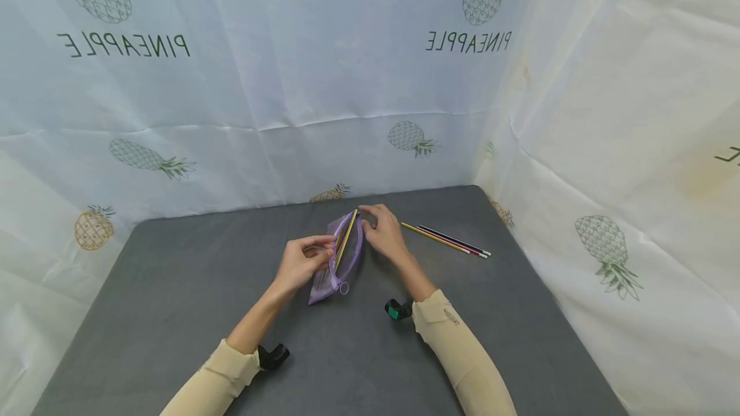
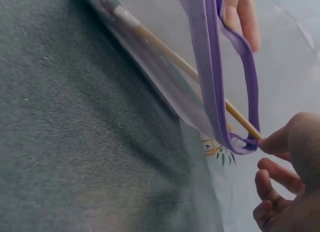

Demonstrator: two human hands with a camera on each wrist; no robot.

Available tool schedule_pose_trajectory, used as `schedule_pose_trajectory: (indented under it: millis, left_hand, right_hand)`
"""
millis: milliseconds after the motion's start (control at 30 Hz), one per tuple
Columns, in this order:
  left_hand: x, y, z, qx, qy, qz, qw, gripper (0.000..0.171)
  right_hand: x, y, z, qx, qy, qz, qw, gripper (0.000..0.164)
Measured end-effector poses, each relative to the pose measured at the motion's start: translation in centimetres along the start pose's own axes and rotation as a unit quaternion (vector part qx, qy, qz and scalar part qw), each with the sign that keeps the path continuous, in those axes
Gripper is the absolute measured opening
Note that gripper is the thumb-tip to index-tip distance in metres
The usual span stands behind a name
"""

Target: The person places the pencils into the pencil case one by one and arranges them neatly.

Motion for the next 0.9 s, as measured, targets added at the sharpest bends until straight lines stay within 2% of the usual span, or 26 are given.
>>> schedule_pose_trajectory:
  millis: [100, 167, 367, 500, 600, 700, 767, 900]
  left_hand:
    - [0.0, 0.1, -0.1, 0.001, -0.001, 0.001, 1.0000, 0.029]
    - [0.0, 0.1, -0.1, 0.001, -0.002, 0.002, 1.0000, 0.029]
    - [0.2, 0.1, -0.1, -0.002, -0.002, -0.001, 1.0000, 0.029]
    - [0.1, 0.1, -0.1, -0.002, 0.000, -0.001, 1.0000, 0.029]
    - [0.2, 0.1, 0.0, -0.002, 0.001, 0.002, 1.0000, 0.030]
    - [0.3, 0.0, -0.1, 0.002, 0.000, 0.002, 1.0000, 0.030]
    - [0.3, 0.0, -0.2, 0.005, 0.002, 0.001, 1.0000, 0.031]
    - [0.5, 0.0, -0.3, 0.009, 0.004, -0.001, 0.9999, 0.031]
  right_hand:
    - [-0.2, -0.5, -0.2, 0.010, 0.012, -0.003, 1.000, 0.032]
    - [0.0, -0.5, 0.0, 0.001, 0.018, -0.003, 1.000, 0.028]
    - [-0.4, -0.4, 2.0, -0.089, -0.013, 0.006, 0.996, 0.022]
    - [-1.9, -0.4, 3.5, -0.103, -0.027, -0.018, 0.994, 0.018]
    - [-3.4, -0.1, 3.9, -0.081, -0.034, -0.046, 0.995, 0.016]
    - [-4.3, 0.3, 3.4, -0.034, -0.029, -0.061, 0.997, 0.018]
    - [-4.5, 0.5, 2.6, -0.005, -0.020, -0.060, 0.998, 0.019]
    - [-4.0, 0.5, 1.1, 0.014, -0.029, -0.053, 0.998, 0.016]
Point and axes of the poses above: each hand's wrist, its own y-axis away from the middle knuckle, its own z-axis out of the back of the hand, x = y × z, the point moved 2 cm from there along -y, towards the middle knuckle, and after that the axes turned 12 degrees about -z, right-handed, at the moved point
